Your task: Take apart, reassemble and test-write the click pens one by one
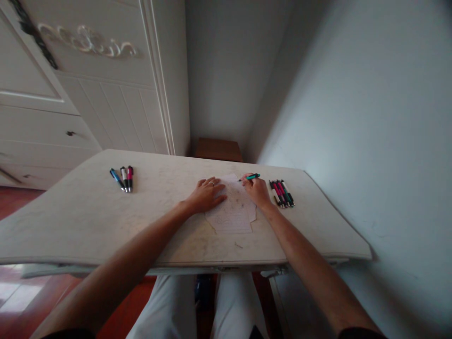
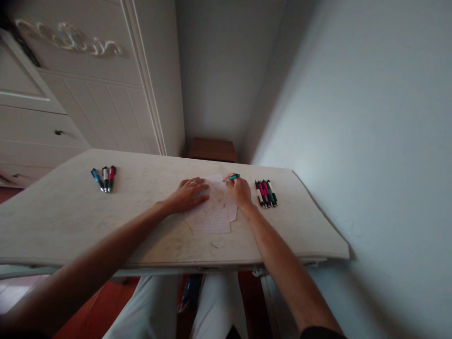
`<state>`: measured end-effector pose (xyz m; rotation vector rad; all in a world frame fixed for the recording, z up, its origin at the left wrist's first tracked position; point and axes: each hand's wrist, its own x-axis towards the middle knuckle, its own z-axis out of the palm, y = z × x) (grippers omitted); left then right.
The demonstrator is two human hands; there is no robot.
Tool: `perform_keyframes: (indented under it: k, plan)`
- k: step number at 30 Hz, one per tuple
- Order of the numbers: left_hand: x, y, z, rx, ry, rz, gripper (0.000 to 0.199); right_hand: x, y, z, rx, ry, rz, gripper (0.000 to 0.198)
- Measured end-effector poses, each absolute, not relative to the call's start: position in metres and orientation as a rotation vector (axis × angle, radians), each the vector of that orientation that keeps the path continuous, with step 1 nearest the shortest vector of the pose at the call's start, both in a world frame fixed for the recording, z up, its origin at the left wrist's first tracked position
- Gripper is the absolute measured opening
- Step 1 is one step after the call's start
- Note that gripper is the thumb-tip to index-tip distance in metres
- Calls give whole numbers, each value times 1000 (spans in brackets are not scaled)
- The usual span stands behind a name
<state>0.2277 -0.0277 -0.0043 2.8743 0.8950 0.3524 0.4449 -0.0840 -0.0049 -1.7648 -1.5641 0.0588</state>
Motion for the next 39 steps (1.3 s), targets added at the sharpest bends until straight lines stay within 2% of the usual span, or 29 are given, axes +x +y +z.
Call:
perform_keyframes:
  k: [29,39]
  plan:
    - [228,-28,-6,2862,905,357,46,447,-84,-4,-1794,-1590,15,23]
    - [228,-27,-8,2888,907,379,46,450,-85,-3,-1787,-1540,91,27]
